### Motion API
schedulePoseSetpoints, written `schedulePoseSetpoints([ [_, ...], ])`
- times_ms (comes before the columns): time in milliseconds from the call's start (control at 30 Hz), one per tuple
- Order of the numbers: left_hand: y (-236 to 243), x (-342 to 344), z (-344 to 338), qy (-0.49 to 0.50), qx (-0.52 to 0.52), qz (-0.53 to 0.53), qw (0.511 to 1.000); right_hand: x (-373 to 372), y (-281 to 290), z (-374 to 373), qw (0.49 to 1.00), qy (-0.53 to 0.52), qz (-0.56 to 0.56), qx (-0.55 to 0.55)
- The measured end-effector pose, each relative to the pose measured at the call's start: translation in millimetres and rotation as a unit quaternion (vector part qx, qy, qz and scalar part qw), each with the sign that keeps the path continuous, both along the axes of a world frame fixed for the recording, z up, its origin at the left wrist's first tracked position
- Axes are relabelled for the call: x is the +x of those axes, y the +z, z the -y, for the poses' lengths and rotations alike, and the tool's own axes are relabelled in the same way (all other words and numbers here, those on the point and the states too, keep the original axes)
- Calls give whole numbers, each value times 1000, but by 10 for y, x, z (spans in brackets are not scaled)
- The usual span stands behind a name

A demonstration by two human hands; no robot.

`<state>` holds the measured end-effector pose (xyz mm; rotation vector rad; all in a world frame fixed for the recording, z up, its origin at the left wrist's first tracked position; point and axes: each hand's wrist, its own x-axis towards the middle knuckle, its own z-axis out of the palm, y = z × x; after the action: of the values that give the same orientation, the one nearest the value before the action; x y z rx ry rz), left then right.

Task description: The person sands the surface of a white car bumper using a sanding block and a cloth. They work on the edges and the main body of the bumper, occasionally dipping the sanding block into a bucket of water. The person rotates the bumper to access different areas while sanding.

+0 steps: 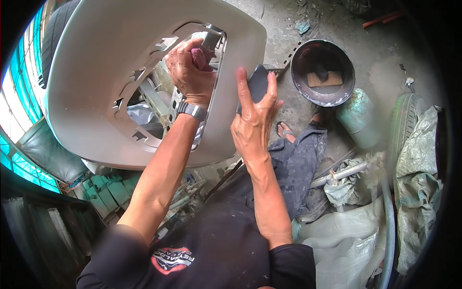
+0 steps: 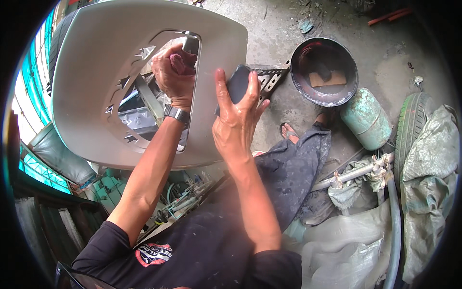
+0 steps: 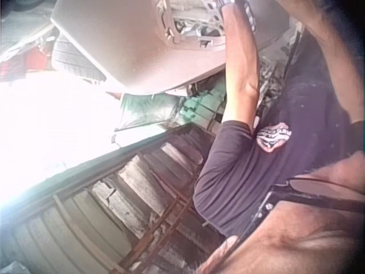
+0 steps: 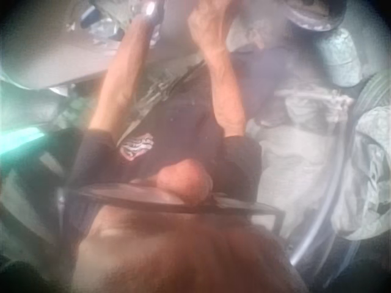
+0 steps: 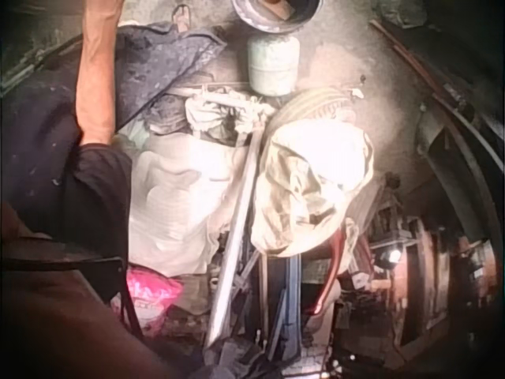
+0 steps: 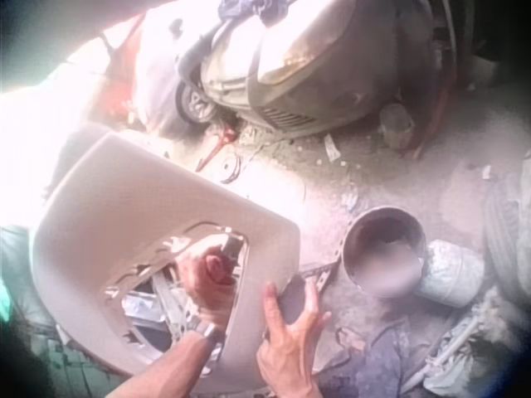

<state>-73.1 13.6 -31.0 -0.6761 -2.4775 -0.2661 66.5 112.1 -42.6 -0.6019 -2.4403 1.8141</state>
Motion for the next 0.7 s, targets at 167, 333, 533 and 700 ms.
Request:
schedulePoseSetpoints([
  [167, -53, -29, 79, 10, -18, -14, 1000, 203, -77, 74, 999, -11, 22, -24],
  [333, -70, -41, 88, 14, -5, -7, 1000, 163, -48, 29, 999, -34, 7, -24],
  [533, -53, 11, 34, 29, 9, 12, 999, -172, -179, -189, 996, -25, 11, 88],
  [700, -76, -24, 103, 23, -5, 0, 1000, -213, -287, -276, 995, -96, -23, 3],
])
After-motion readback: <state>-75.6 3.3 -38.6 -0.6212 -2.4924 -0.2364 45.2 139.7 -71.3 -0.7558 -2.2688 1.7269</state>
